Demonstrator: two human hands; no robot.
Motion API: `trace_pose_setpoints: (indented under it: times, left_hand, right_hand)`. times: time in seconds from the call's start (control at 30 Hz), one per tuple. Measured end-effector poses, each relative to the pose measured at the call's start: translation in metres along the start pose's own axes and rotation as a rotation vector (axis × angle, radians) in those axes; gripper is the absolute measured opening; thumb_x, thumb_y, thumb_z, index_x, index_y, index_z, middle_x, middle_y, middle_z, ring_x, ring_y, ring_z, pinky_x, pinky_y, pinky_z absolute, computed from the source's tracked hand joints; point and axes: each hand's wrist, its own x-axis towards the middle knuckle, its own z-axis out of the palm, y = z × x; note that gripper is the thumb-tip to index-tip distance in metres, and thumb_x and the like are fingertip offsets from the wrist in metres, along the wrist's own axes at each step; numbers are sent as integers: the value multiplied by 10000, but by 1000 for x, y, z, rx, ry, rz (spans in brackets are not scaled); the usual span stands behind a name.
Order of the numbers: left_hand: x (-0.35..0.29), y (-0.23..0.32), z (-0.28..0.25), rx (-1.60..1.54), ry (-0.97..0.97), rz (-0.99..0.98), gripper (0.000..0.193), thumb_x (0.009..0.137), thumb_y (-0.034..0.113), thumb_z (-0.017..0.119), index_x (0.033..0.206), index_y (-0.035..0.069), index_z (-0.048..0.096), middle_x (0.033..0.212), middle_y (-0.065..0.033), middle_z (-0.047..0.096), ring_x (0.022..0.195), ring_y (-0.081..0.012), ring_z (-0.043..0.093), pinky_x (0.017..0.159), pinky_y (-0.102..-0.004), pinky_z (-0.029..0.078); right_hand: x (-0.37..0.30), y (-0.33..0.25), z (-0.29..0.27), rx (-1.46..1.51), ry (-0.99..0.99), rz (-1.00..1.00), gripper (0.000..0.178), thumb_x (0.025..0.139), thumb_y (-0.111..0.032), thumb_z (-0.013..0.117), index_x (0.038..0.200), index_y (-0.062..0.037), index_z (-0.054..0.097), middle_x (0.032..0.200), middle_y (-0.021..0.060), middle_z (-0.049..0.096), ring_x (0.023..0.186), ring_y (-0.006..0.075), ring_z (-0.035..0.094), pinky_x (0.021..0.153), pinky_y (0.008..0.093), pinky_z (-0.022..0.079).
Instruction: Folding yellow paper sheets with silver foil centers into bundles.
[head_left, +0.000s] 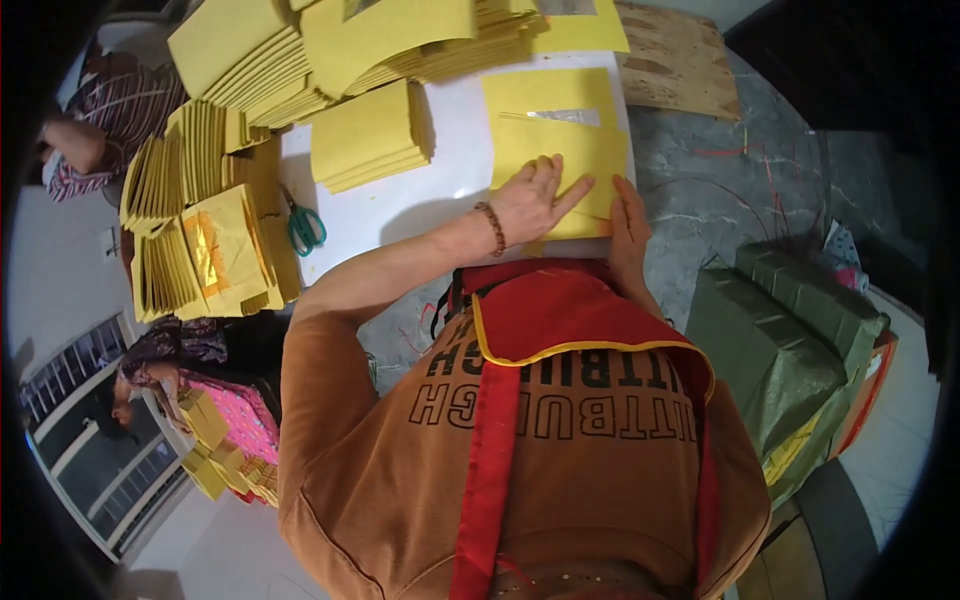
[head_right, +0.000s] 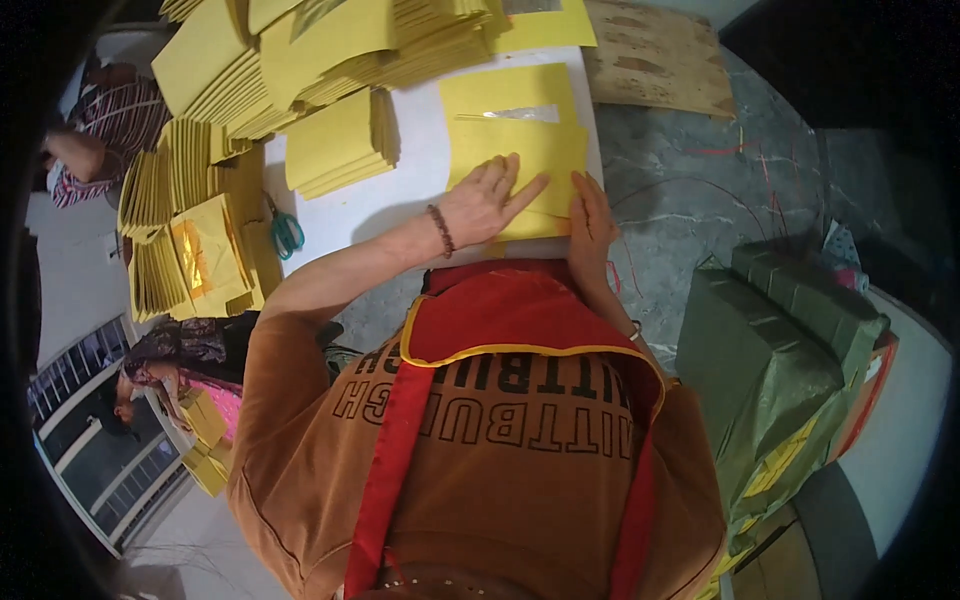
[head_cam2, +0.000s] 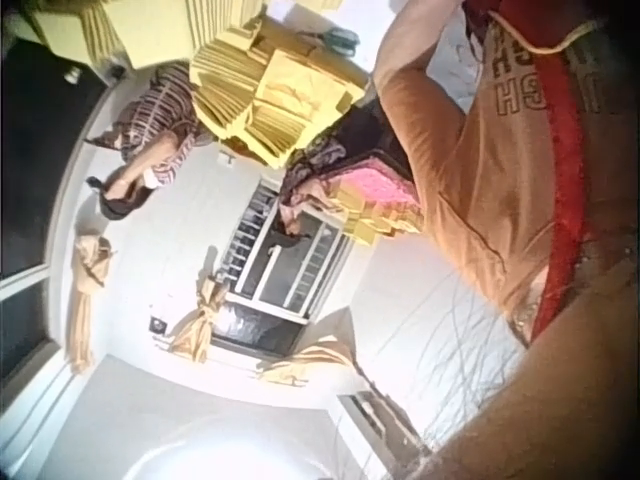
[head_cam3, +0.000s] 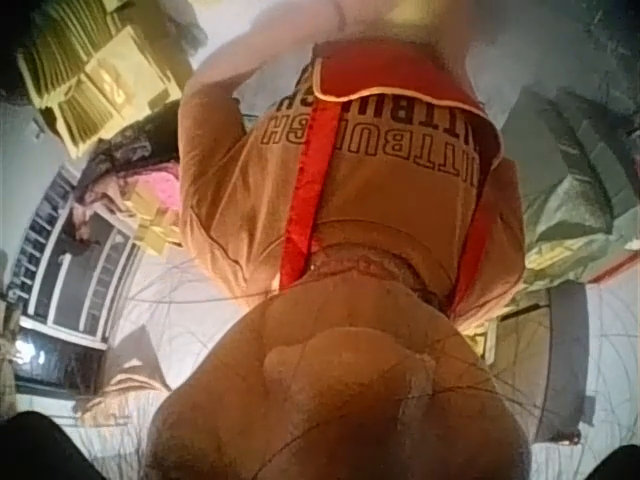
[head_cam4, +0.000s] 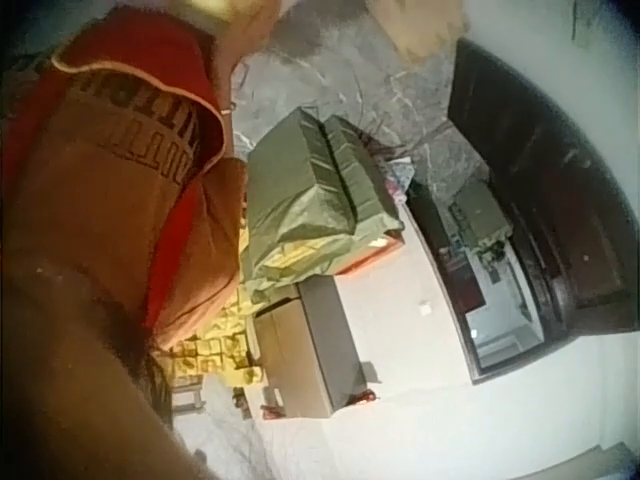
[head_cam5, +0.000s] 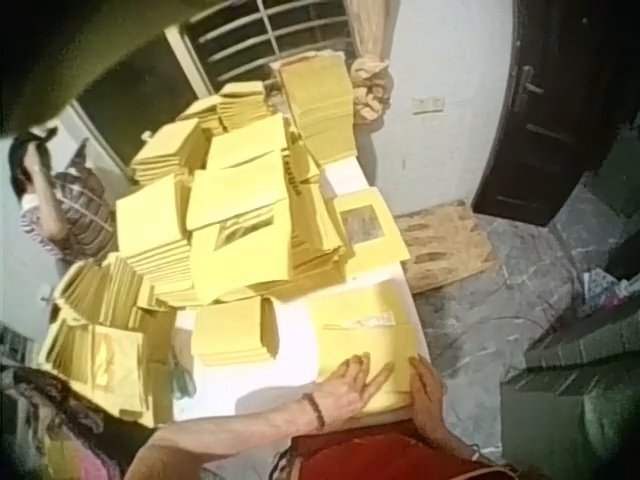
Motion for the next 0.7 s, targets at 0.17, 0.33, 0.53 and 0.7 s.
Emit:
trace_pose_setpoints:
  times: [0.17,0.33,0.53,0.7]
  left_hand:
    - [5,-6,11,-118,163,-82,383,686,104,515,1036,-45,552,948,-158,565,843,-212,541,708,-285,462]
    - [-6,-23,-19,-224,332,-164,384,677,72,532,1050,-11,562,959,-93,595,838,-194,557,711,-286,468]
    - [-80,-87,-71,-12,374,-261,445,669,76,576,1109,16,547,1026,-103,606,844,-195,572,714,-303,472]
    - [-155,-150,-25,186,224,-445,468,685,46,561,1150,89,544,1034,-72,610,830,-200,559,711,-304,467]
  right_hand:
    - [-6,9,4,-40,65,-136,475,906,-234,399,1319,-9,330,1272,161,436,1141,265,439,973,347,299]
    - [-4,10,4,344,134,108,523,912,-253,393,1338,21,265,1281,189,414,1153,271,419,979,356,302]
    - [1,-8,1,160,11,136,517,888,-166,480,1325,31,286,1253,197,441,1127,245,443,954,334,335]
    - [2,-8,2,168,40,138,491,882,-145,496,1304,39,324,1236,189,461,1105,230,461,933,323,355]
